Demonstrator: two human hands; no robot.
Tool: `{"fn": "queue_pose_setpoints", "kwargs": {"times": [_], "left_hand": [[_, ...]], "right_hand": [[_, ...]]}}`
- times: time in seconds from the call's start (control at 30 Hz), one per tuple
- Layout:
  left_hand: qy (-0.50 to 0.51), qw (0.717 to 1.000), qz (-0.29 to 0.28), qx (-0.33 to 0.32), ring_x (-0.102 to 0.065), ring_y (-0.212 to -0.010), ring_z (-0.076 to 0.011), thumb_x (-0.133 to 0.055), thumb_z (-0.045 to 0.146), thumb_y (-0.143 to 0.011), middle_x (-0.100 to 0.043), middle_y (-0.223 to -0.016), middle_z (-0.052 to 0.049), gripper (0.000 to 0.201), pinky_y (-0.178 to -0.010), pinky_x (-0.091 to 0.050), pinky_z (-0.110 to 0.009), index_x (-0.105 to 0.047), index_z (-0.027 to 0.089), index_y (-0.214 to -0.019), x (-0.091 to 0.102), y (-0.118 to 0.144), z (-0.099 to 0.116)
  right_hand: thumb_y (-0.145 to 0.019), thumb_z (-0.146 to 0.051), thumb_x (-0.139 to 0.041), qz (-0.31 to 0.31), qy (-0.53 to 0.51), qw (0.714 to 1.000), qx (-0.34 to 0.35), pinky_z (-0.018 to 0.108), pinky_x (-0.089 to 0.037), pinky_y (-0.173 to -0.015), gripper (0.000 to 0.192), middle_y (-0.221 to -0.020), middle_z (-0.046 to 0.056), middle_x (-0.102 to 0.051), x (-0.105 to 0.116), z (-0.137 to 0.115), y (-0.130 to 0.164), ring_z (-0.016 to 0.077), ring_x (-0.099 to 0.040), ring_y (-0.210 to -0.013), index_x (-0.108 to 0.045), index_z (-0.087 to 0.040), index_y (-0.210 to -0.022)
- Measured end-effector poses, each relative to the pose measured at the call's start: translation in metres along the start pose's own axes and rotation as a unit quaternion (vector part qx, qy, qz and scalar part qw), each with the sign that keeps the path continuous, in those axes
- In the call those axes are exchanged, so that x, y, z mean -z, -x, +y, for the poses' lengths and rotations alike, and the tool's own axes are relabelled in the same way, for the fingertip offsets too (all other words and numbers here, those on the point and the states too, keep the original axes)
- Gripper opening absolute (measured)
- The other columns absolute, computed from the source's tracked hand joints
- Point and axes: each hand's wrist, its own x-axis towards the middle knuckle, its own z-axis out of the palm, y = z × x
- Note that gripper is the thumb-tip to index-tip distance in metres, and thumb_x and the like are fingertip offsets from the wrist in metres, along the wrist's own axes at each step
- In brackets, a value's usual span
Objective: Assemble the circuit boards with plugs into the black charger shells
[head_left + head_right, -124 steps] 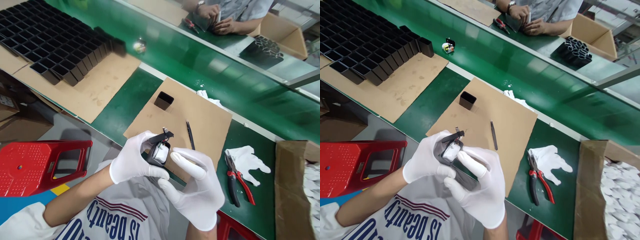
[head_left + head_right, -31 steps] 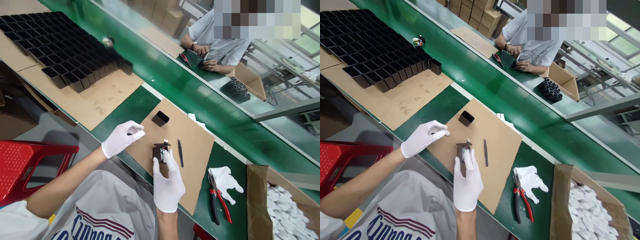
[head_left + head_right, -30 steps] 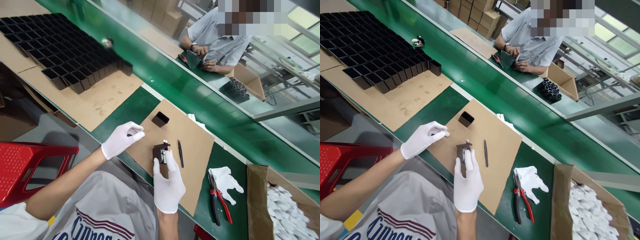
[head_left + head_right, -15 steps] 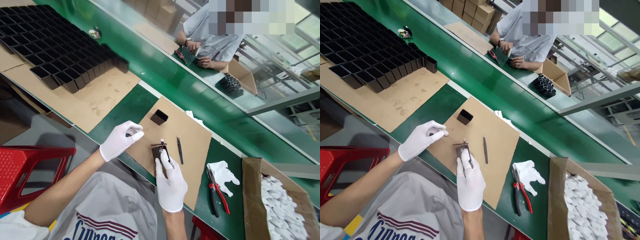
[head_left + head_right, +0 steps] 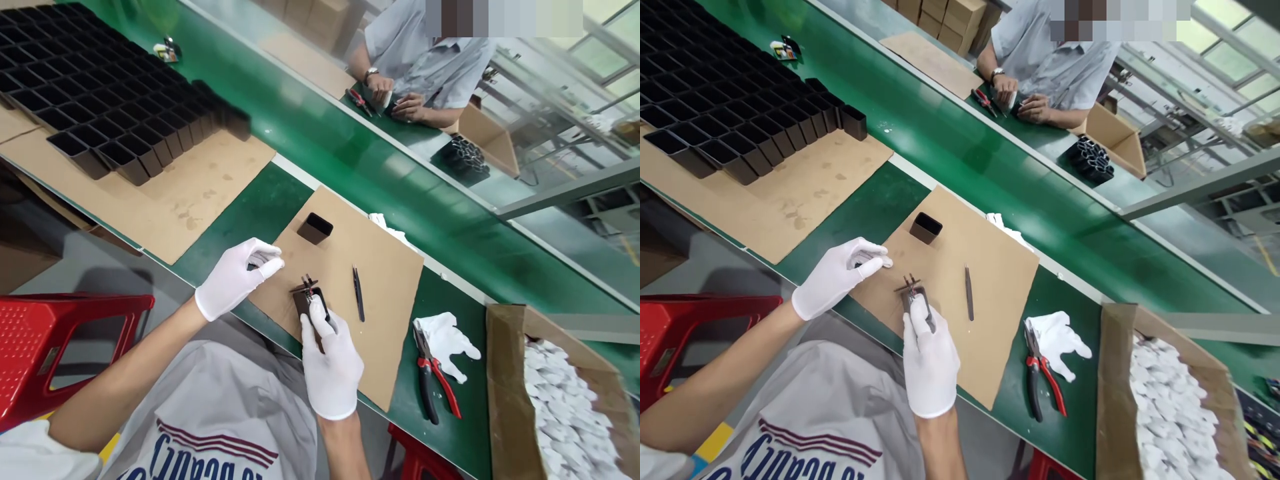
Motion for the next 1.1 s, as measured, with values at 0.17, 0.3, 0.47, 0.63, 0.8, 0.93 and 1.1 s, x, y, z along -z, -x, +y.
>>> {"fn": "queue_pose_setpoints", "kwargs": {"times": [0.17,0.3,0.47,0.63,0.8,0.93,1.1], "left_hand": [[-0.002,1.000,-0.002,0.004,-0.076,-0.108,-0.0268,-0.071,0.050,-0.094,-0.082,-0.111,-0.010,0.038,-0.101,-0.057,-0.042,-0.071,0.018,-0.114,0.000,0.000,0.000],[-0.004,1.000,0.000,0.009,-0.076,-0.109,-0.0269,-0.071,0.051,-0.092,-0.082,-0.111,-0.009,0.038,-0.100,-0.058,-0.042,-0.071,0.019,-0.113,0.001,0.002,0.002],[-0.015,1.000,0.000,0.006,-0.075,-0.108,-0.0263,-0.070,0.051,-0.093,-0.083,-0.109,-0.007,0.036,-0.098,-0.058,-0.042,-0.072,0.020,-0.111,0.001,0.004,0.003],[-0.016,1.000,0.002,0.005,-0.075,-0.107,-0.0253,-0.070,0.050,-0.094,-0.082,-0.110,-0.007,0.035,-0.098,-0.058,-0.041,-0.072,0.020,-0.112,0.000,0.001,0.001],[-0.040,0.997,0.011,-0.061,-0.075,-0.101,-0.0239,-0.068,0.038,-0.096,-0.081,-0.108,-0.007,0.025,-0.094,-0.060,-0.042,-0.070,0.020,-0.112,0.001,0.008,0.001],[-0.131,0.957,-0.033,-0.258,-0.071,-0.121,-0.0280,-0.078,0.021,-0.082,-0.072,-0.132,-0.013,0.054,-0.104,-0.059,-0.045,-0.063,0.019,-0.134,-0.014,0.031,0.004],[-0.140,0.976,-0.034,-0.161,-0.076,-0.111,-0.0250,-0.076,0.012,-0.081,-0.075,-0.119,-0.006,0.045,-0.095,-0.064,-0.038,-0.064,0.025,-0.122,-0.053,0.046,0.001]], "right_hand": [[-0.094,-0.043,-0.077,0.027,-0.296,0.898,-0.324,0.040,-0.066,-0.090,0.036,-0.115,0.009,-0.081,0.010,-0.006,0.002,0.0238,-0.078,-0.095,-0.078,-0.024,-0.124],[-0.098,-0.047,-0.071,-0.003,-0.389,0.829,-0.401,0.042,-0.067,-0.096,0.047,-0.135,0.008,-0.075,0.019,-0.018,0.001,0.0235,-0.076,-0.112,-0.068,-0.030,-0.141],[-0.098,-0.059,-0.069,0.005,-0.543,0.684,-0.487,0.040,-0.064,-0.106,0.041,-0.134,0.006,-0.075,0.014,-0.025,-0.006,0.0206,-0.072,-0.123,-0.075,-0.030,-0.126],[-0.095,-0.060,-0.071,-0.004,-0.587,0.622,-0.519,0.034,-0.062,-0.108,0.037,-0.132,0.004,-0.076,0.018,-0.027,-0.015,0.0167,-0.070,-0.127,-0.077,-0.032,-0.118],[-0.098,-0.063,-0.063,-0.002,-0.465,0.759,-0.456,0.046,-0.063,-0.104,0.048,-0.135,0.008,-0.073,0.018,-0.028,-0.013,0.0255,-0.069,-0.127,-0.071,-0.029,-0.131],[-0.082,-0.051,-0.085,0.063,-0.293,0.861,-0.411,0.043,-0.064,-0.098,0.063,-0.135,0.014,-0.075,0.012,-0.031,-0.005,0.0302,-0.073,-0.121,-0.068,-0.020,-0.135],[-0.082,-0.044,-0.085,-0.026,-0.227,0.919,-0.323,0.040,-0.067,-0.092,0.056,-0.122,0.012,-0.081,0.014,-0.028,-0.001,0.0282,-0.080,-0.106,-0.072,-0.020,-0.131]]}}
